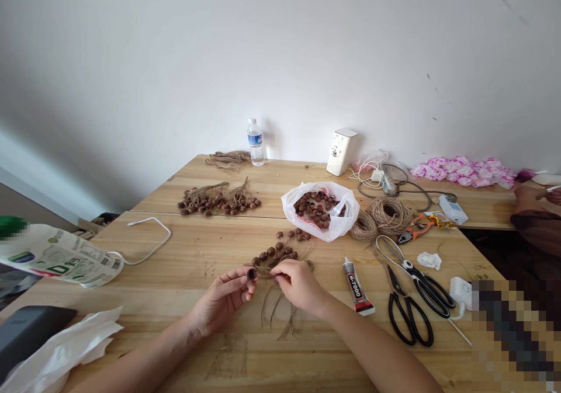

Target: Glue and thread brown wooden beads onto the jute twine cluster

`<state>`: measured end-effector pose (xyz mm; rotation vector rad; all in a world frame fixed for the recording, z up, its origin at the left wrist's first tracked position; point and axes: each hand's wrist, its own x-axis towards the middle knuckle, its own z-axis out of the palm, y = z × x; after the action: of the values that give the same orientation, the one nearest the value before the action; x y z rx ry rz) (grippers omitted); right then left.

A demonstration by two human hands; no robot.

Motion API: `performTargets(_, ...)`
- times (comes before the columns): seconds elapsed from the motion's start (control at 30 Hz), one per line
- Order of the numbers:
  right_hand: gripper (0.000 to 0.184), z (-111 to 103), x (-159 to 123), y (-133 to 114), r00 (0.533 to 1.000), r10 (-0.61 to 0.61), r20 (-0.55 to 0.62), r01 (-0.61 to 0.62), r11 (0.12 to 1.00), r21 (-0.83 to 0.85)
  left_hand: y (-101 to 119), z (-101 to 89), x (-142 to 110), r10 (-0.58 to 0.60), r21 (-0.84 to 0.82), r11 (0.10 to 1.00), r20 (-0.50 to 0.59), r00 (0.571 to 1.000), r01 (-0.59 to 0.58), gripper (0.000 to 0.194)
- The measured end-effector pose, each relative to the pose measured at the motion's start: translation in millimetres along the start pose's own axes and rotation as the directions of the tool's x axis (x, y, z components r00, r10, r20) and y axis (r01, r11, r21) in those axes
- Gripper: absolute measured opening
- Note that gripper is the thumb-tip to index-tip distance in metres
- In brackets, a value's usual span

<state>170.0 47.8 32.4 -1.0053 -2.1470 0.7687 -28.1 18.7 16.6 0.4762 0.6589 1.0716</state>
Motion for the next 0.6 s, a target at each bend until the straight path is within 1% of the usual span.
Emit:
performTargets(0.1,0.023,8,-1,-4,1.000,0.002,0.027,-0.003,0.999,0.033,0,-1.0,0,0.021,-0.010,1.000,0.003,1.000,-0.021,0.019)
performTargets(0.23,0.023,12,-4,-8,0.990,-0.043,0.137,0.052,0.997,-0.064,1,-3.5,0,0.061,-0.027,0.998,0.007,0.998,-0.061,0.019)
performTargets(0.37,0.025,10,-6,-7,0.977,-0.047,0.207,0.085,0.979,-0.183,1,-4.8,1,0.077,-0.037,0.996,0.020,0.997,-0.077,0.018)
performTargets(0.47,0.021,6,-6,-6,0.967,-0.029,0.255,0.093,0.965,-0.244,1,-4.2,0,0.073,-0.045,0.996,0.019,0.997,-0.073,0.018)
performTargets(0.53,0.017,3,-6,-7,0.964,-0.018,0.265,0.091,0.959,-0.267,1,-3.8,0,0.062,-0.048,0.997,0.032,0.998,-0.060,0.018)
performTargets(0.6,0.014,1,-5,-9,0.969,0.008,0.248,0.059,0.963,-0.262,1,-3.9,0,0.049,-0.045,0.998,0.056,0.997,-0.046,0.017)
